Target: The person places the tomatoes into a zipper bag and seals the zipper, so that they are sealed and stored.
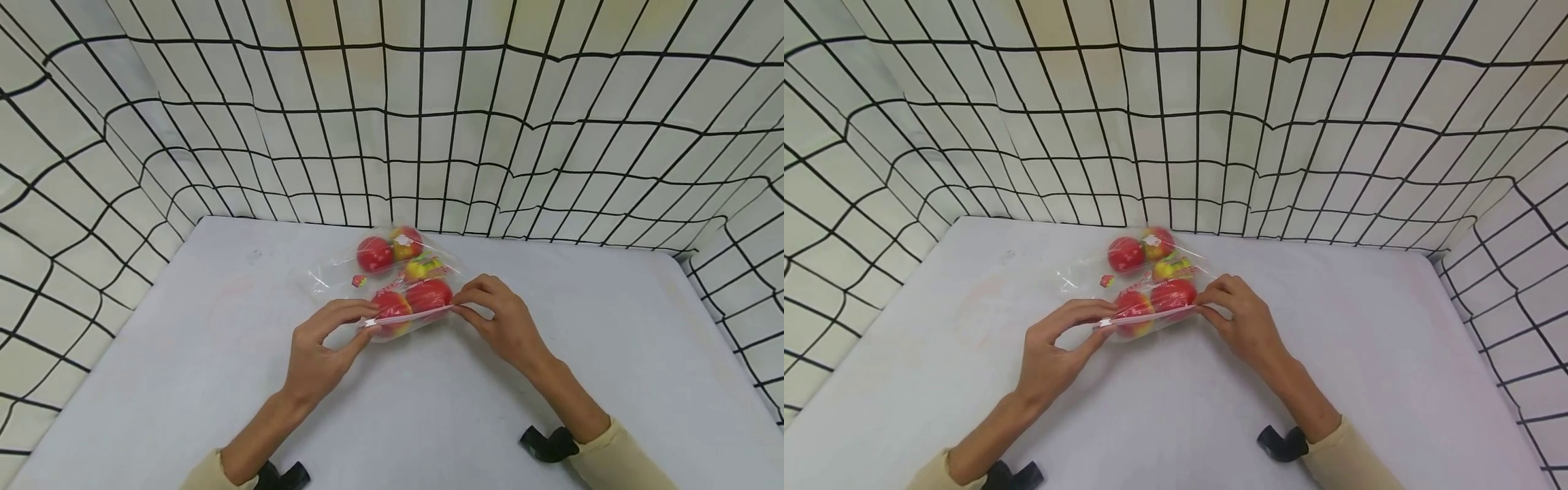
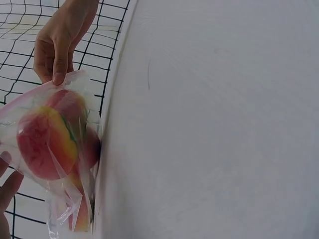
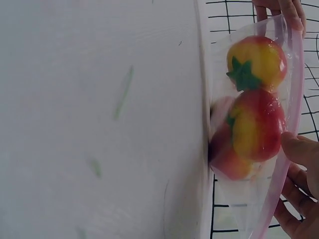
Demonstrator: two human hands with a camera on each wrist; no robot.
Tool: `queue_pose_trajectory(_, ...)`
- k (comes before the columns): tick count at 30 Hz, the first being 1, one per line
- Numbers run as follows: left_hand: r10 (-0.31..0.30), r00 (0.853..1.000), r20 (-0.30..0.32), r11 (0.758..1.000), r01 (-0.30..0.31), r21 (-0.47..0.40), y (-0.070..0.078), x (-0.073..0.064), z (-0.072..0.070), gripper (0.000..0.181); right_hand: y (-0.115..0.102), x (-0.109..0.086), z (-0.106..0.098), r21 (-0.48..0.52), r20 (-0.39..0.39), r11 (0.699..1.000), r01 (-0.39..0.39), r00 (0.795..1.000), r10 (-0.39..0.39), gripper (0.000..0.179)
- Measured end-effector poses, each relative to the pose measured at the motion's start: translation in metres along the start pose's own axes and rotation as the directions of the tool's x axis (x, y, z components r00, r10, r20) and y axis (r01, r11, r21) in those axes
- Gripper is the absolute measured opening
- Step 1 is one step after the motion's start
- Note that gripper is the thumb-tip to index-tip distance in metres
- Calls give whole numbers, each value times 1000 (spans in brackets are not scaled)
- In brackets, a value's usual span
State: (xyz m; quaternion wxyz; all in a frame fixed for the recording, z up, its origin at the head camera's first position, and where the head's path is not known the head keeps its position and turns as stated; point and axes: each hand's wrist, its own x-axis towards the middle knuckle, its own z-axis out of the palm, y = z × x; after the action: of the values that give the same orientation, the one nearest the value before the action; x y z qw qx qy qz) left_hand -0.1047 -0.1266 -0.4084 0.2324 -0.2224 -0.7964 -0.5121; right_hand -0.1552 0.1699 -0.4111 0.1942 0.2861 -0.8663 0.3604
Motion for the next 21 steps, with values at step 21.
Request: queue_pose_trajectory(21, 73, 994, -81, 997, -72, 18, 2, -3, -3, 35, 4, 0, -3, -2, -12, 999, -39, 999, 39, 25)
